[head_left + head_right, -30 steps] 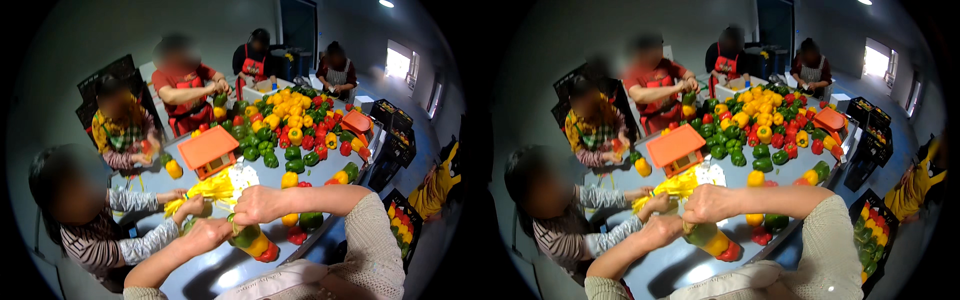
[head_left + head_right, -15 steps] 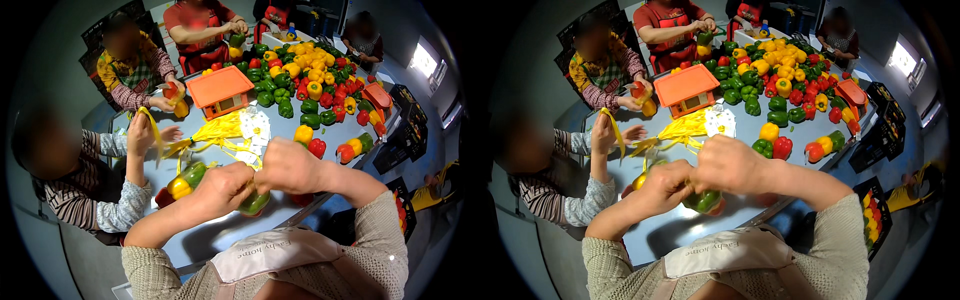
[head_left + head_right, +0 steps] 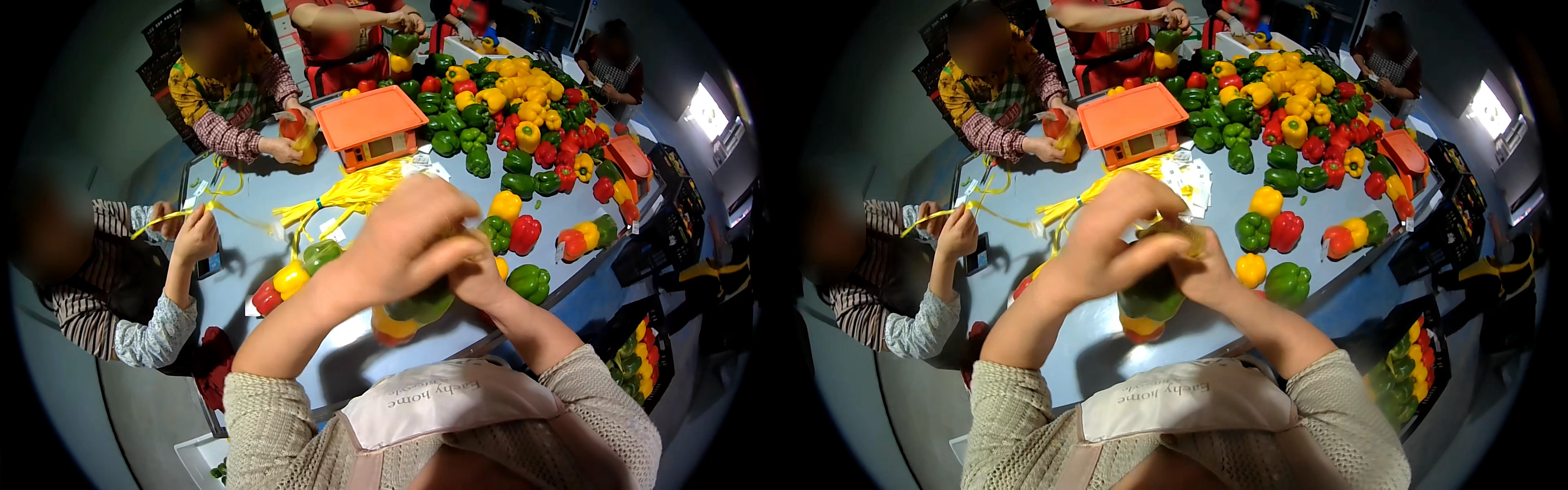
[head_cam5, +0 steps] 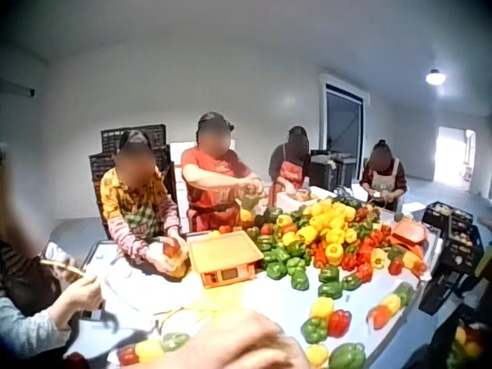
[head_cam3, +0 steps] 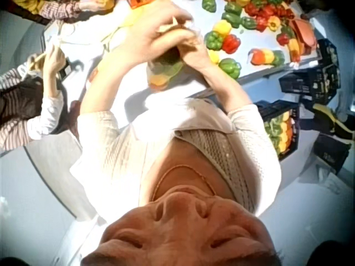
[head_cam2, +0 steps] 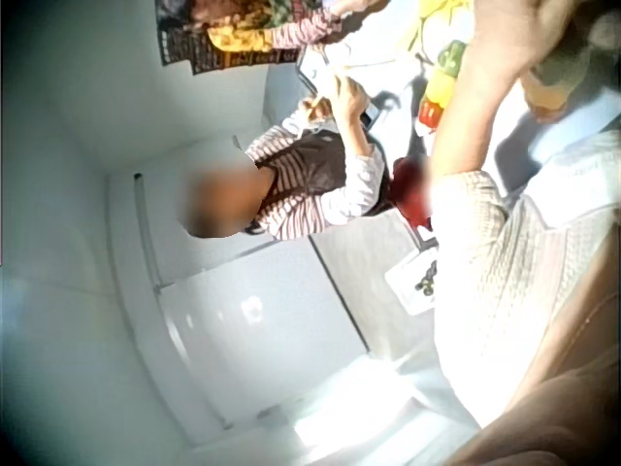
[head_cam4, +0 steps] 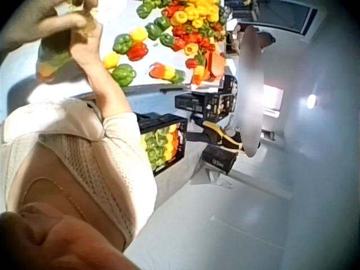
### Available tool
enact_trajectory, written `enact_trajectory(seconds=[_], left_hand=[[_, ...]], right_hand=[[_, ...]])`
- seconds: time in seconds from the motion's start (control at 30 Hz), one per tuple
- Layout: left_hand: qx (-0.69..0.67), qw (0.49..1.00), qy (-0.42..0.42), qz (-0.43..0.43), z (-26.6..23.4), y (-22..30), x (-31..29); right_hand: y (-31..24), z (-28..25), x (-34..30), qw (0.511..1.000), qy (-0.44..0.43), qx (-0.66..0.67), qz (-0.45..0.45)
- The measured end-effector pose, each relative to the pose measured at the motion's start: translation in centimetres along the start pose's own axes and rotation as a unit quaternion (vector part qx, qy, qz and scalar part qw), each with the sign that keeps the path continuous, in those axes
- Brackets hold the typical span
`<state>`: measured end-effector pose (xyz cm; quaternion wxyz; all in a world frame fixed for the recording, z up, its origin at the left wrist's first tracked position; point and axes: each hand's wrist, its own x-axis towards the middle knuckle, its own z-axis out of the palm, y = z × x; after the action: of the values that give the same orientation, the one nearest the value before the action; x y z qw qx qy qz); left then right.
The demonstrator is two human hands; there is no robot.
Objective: The person assembles bell peppers into a vertical stack by inserting them one into another, then secures the stack with a yellow rubber band and places a paper label on the bundle. The person repeats this process with multiple pepper stacks.
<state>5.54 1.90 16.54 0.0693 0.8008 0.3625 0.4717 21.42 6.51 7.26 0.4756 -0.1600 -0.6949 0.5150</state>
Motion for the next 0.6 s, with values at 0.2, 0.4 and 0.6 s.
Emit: enact_trajectory(seconds=[0.2, 0.4, 0.6], left_hand=[[-0.293, 0.879, -0.112, -0.359, 5.5, -4.2, -10.9], [-0.348, 0.818, -0.131, -0.439, 10.0, -6.6, -15.4], [-0.247, 0.785, -0.192, -0.535, 13.1, -8.1, -16.7]], right_hand=[[3.9, -1.0, -2.3, 0.943, 0.138, 0.225, 0.202], [10.2, -2.4, -5.5, 0.885, 0.108, 0.216, 0.397], [19.8, -4.2, -10.2, 0.766, 0.248, 0.325, 0.496]])
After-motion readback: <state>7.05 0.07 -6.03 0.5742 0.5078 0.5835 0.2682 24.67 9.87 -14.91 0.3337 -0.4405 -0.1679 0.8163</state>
